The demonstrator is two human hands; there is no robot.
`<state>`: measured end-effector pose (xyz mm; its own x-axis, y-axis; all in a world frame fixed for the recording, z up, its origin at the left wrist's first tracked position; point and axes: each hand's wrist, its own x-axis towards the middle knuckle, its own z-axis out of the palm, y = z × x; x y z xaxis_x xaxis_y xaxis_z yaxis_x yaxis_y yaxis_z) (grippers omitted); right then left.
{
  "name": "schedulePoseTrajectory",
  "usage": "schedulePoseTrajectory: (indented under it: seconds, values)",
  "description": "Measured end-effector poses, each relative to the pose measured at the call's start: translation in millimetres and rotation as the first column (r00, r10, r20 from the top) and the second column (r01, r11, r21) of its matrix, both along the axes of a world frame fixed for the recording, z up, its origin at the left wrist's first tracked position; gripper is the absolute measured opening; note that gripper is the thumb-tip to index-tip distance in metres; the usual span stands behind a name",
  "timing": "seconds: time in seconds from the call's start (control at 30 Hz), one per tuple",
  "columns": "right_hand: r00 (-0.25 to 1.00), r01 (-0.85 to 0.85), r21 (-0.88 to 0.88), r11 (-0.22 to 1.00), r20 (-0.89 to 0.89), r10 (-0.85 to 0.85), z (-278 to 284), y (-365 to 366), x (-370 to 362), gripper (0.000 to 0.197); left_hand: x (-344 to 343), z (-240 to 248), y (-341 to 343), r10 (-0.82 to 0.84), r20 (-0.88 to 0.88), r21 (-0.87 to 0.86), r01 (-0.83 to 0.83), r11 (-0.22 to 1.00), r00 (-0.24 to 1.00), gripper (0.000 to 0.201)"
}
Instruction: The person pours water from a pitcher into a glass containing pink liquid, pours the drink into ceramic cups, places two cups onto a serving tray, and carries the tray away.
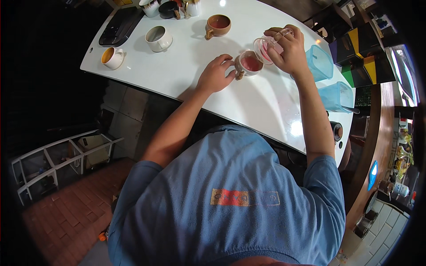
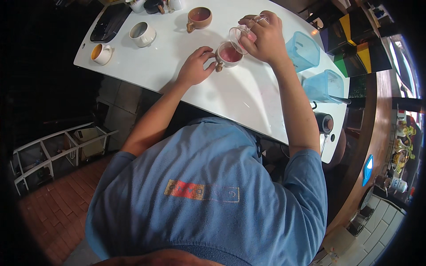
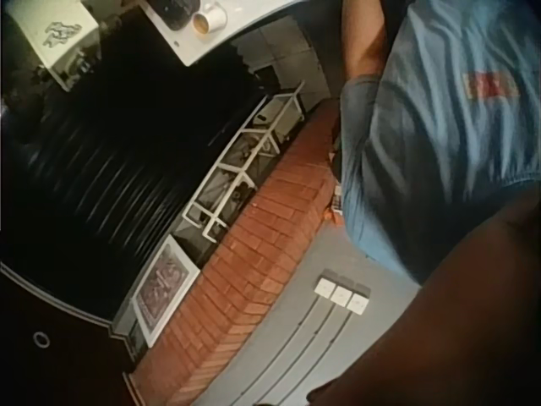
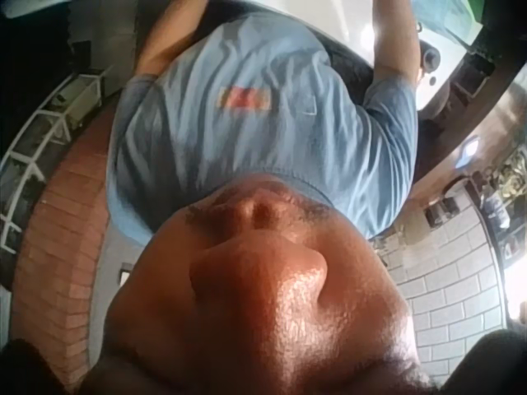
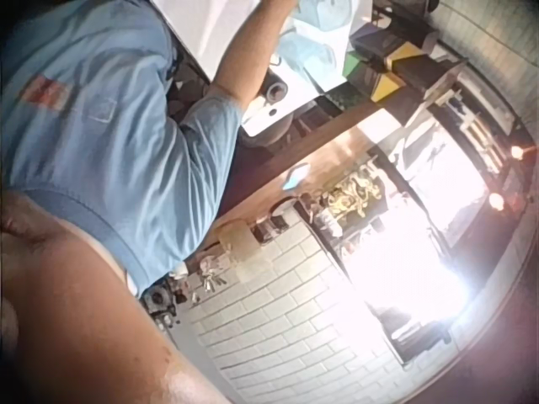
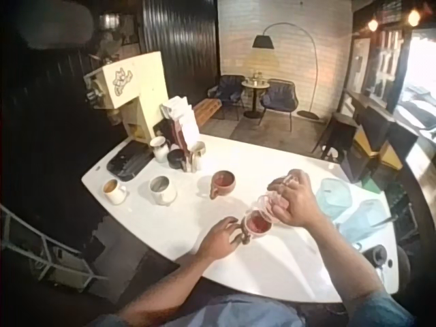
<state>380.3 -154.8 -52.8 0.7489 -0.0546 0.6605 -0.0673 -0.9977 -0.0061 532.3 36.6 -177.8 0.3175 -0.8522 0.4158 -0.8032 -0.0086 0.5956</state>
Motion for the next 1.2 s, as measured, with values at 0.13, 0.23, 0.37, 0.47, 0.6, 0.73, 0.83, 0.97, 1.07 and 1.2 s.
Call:
schedulePoseTrajectory:
  seconds: [0.13,0.23,0.37,0.47,0.6,0.73,0.83,0.97,1.07,1.2]
  values:
    - [1.000,0.012,-0.002,1.000,-0.010,-0.012,-1.0,4.4,-0.3,0.034,1.0,-0.3,-0.1,-0.010,0.001,-0.003,0.010,1.000,1.000,0.028]
    - [1.000,0.014,-0.006,1.000,-0.016,-0.014,-2.2,5.0,0.1,0.034,1.1,-1.5,-0.3,-0.010,-0.004,0.003,0.010,1.000,1.000,0.028]
    - [1.000,0.013,-0.006,1.000,-0.017,-0.013,-2.7,7.4,1.1,0.034,1.6,-2.3,-0.2,-0.014,-0.010,-0.014,0.014,1.000,1.000,0.028]
    - [1.000,0.012,0.008,1.000,-0.017,-0.012,-4.5,7.0,2.2,0.033,2.4,-3.4,-0.7,-0.008,0.000,-0.015,0.008,1.000,1.000,0.028]
    - [1.000,-0.004,0.003,1.000,-0.019,0.004,-3.2,7.3,3.3,0.033,3.8,-2.7,-2.5,-0.015,0.028,-0.023,0.016,1.000,1.000,0.028]
    - [1.000,0.007,-0.011,1.000,-0.030,-0.007,1.3,10.6,3.6,0.032,3.4,-5.1,-2.2,-0.027,0.041,-0.042,0.029,0.999,0.999,0.028]
    - [0.999,0.008,-0.016,1.000,-0.032,-0.009,3.0,9.9,4.2,0.032,3.4,-5.7,-1.3,-0.024,0.031,-0.033,0.025,0.999,0.999,0.028]
    - [1.000,0.009,-0.019,1.000,-0.021,-0.009,2.6,6.7,4.6,0.032,2.7,-4.8,-1.8,-0.021,0.037,-0.014,0.022,1.000,0.999,0.028]
    - [0.999,-0.012,-0.027,1.000,-0.043,0.011,10.5,14.0,6.8,0.034,3.0,-4.0,-2.0,-0.020,0.035,-0.019,0.021,1.000,0.999,0.028]
    - [0.998,0.003,-0.041,0.999,-0.059,-0.005,11.1,12.7,6.3,0.034,3.5,-2.7,-1.6,-0.017,0.015,0.013,0.017,1.000,1.000,0.029]
